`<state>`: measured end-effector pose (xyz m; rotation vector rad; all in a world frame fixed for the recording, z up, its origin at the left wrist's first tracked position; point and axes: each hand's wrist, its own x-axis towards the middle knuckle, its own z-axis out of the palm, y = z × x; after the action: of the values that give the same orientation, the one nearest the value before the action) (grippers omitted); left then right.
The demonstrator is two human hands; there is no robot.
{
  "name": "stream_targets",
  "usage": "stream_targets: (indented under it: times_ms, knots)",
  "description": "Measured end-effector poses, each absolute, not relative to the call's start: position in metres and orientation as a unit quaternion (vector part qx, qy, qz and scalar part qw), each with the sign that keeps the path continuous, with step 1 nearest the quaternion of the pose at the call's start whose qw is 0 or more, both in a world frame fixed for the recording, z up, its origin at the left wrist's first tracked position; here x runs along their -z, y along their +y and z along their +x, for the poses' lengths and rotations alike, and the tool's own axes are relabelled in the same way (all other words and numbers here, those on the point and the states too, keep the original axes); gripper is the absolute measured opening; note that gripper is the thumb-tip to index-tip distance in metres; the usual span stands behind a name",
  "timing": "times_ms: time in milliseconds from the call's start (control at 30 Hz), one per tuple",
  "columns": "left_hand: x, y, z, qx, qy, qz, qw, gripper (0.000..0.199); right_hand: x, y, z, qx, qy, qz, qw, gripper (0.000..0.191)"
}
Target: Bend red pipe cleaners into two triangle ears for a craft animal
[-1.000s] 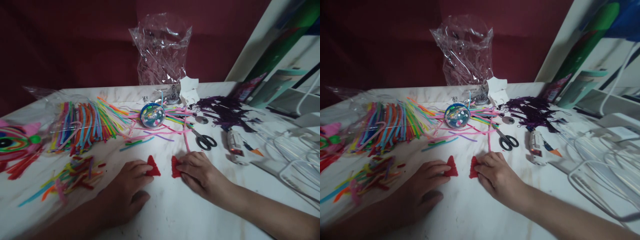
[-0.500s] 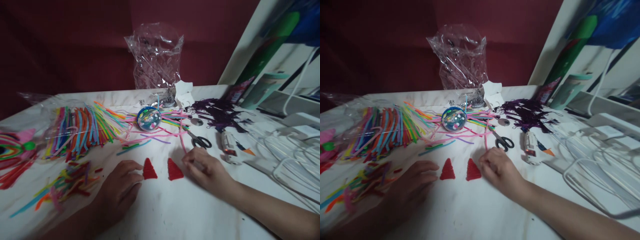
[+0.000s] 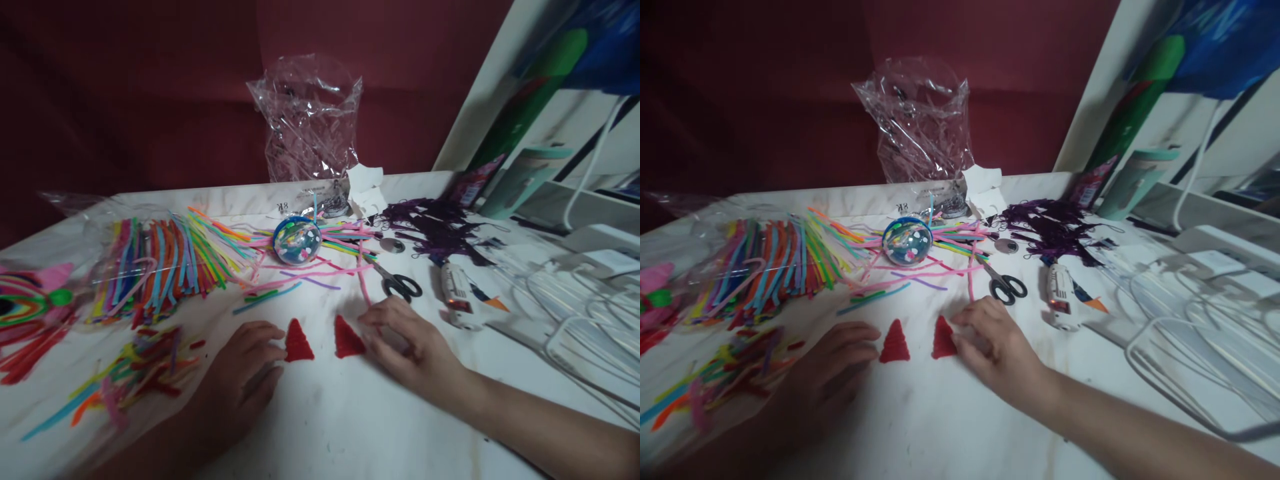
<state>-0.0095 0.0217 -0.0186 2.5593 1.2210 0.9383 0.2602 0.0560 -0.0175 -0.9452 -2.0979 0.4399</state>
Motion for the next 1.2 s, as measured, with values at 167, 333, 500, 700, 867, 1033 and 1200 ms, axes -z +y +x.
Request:
stream_targets:
  times_ms: [167,333,500,700,867,1033,1200]
  knots:
    - [0.019,0.022,-0.013,-0.328,0.407,0.851,0.059,0.016,0.018,0.060,0.263,-0.195,-0.762,-0.443,0.429,0.010]
    - [0.020,0.021,-0.012,-0.330,0.398,0.854,0.063,0.016,0.018,0.057,0.261,-0.186,-0.790,-0.431,0.395,0.017]
    - [0.021,0.022,-0.013,-0.327,0.403,0.853,0.055,0.012,0.018,0.056,0.259,-0.172,-0.831,-0.384,0.364,0.019]
    - [0.018,0.028,-0.015,-0.321,0.355,0.878,0.016,0.015,0.021,0.058,0.254,-0.187,-0.832,-0.377,0.361,0.015]
    - [0.021,0.028,-0.016,-0.320,0.367,0.873,0.036,0.016,0.013,0.058,0.258,-0.186,-0.830,-0.369,0.373,0.012]
    - [0.024,0.027,-0.015,-0.328,0.359,0.873,0.047,0.015,0.001,0.071,0.273,-0.115,-0.831,-0.399,0.371,0.009]
    - [0.022,0.023,-0.011,-0.356,0.364,0.858,0.068,0.016,0.001,0.094,0.288,-0.030,-0.850,-0.446,0.279,0.013]
